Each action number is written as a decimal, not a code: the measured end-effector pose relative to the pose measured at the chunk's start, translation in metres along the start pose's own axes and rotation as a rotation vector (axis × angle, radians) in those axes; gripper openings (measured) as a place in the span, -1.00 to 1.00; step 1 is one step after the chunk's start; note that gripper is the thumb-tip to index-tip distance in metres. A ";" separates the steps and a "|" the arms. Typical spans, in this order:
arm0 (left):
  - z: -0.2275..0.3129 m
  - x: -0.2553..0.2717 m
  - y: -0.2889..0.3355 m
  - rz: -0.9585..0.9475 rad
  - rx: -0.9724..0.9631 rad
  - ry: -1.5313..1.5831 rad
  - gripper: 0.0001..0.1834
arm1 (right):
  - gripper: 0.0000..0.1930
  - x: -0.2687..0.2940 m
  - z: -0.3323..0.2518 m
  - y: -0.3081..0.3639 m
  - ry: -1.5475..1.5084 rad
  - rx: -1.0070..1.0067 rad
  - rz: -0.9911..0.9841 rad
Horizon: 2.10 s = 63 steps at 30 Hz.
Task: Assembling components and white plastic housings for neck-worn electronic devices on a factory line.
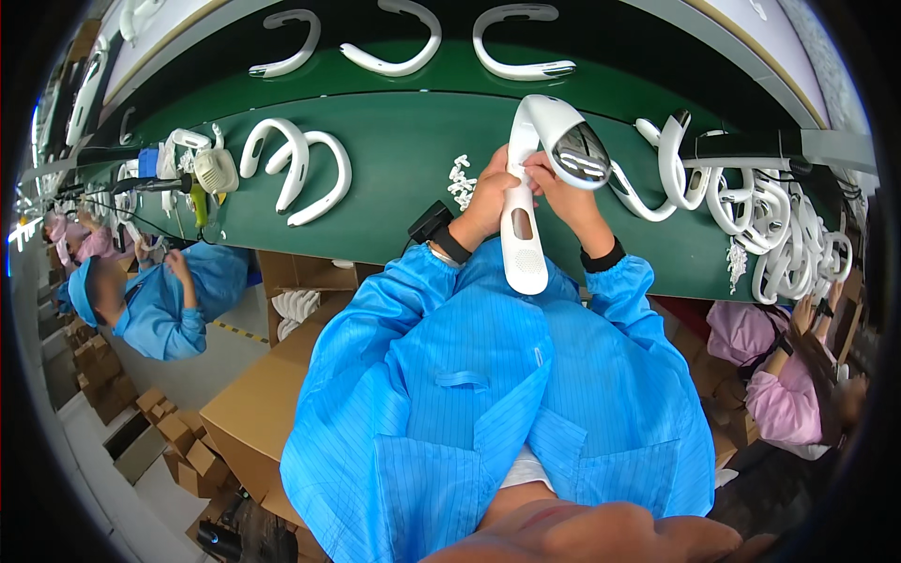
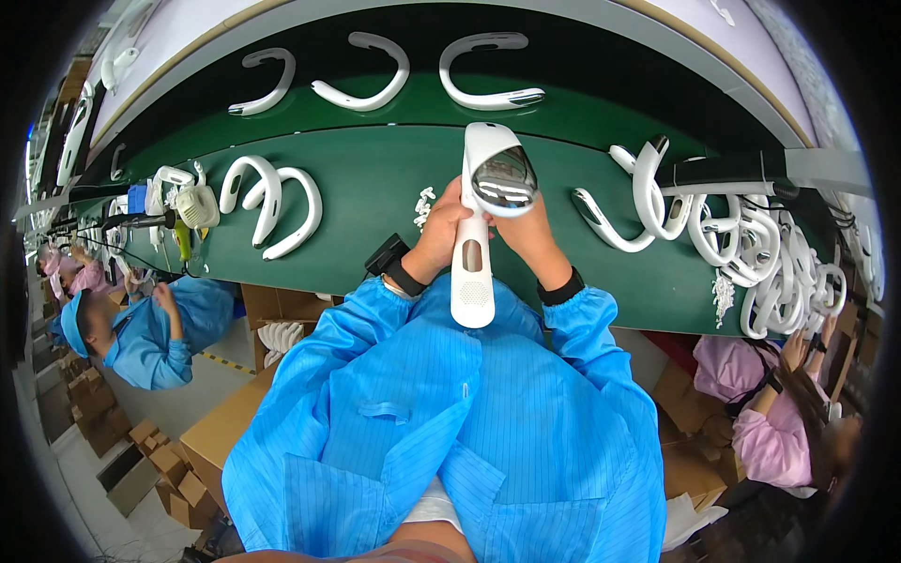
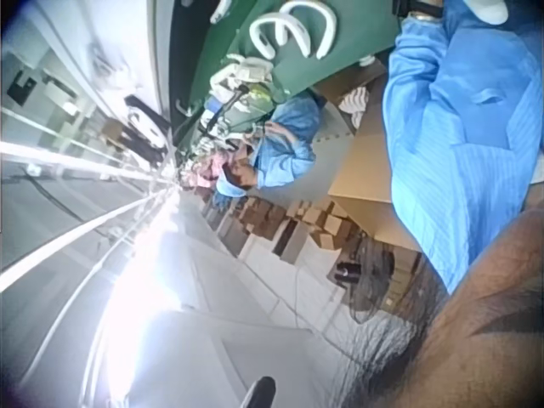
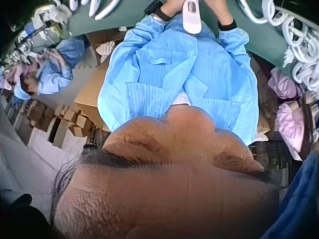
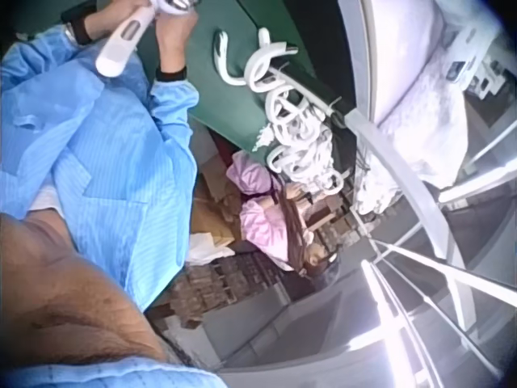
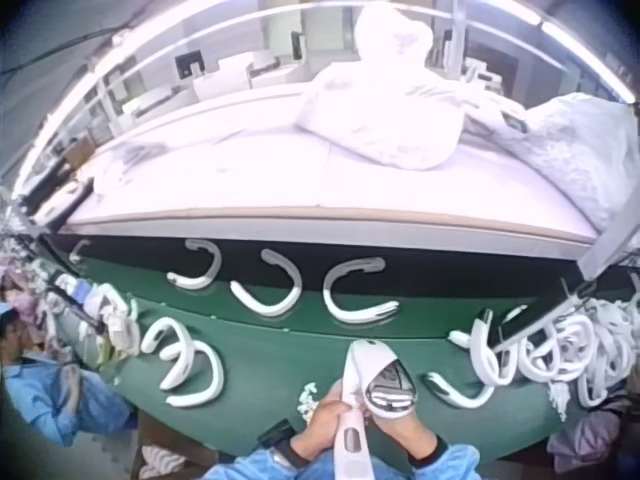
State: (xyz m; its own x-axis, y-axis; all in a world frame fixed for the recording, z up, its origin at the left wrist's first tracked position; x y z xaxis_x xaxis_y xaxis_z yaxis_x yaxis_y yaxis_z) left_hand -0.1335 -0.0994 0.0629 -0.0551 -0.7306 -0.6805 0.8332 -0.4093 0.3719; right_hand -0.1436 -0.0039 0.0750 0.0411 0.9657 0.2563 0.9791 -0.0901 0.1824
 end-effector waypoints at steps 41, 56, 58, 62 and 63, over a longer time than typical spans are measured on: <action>-0.163 -0.336 -0.075 -0.524 -0.198 -0.611 -0.61 | -0.64 0.274 0.040 0.160 -0.909 -0.113 0.670; -0.017 -0.126 -0.224 0.211 -0.625 -2.025 -0.68 | -0.63 0.736 -0.147 0.062 -0.380 0.447 1.523; -0.012 -0.103 -0.226 0.283 -0.643 -2.122 -0.45 | -0.53 0.787 -0.183 0.028 0.038 0.217 1.658; -0.011 -0.144 -0.246 0.202 -0.625 -2.293 -0.15 | -0.76 0.918 -0.193 -0.082 1.925 0.250 1.452; -0.015 -0.144 -0.253 0.187 -0.606 -2.303 -0.12 | -0.85 0.925 -0.197 -0.106 1.893 0.224 1.295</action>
State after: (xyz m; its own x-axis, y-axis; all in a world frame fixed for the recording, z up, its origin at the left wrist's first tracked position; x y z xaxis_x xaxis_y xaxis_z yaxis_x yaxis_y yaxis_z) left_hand -0.3278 0.1174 0.0570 0.0872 -0.0849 0.9926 0.8787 -0.4628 -0.1168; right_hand -0.2490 0.8514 0.4798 0.4086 -0.8075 0.4254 0.6039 -0.1102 -0.7894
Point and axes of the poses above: each hand's wrist, its own y-axis away from the middle knuckle, its own x-axis out of the back of the hand, z = x × y, the point moved 9 cm from there along -y, towards the middle knuckle, and after that the axes turned 9 degrees about z, right-handed, at the moved point
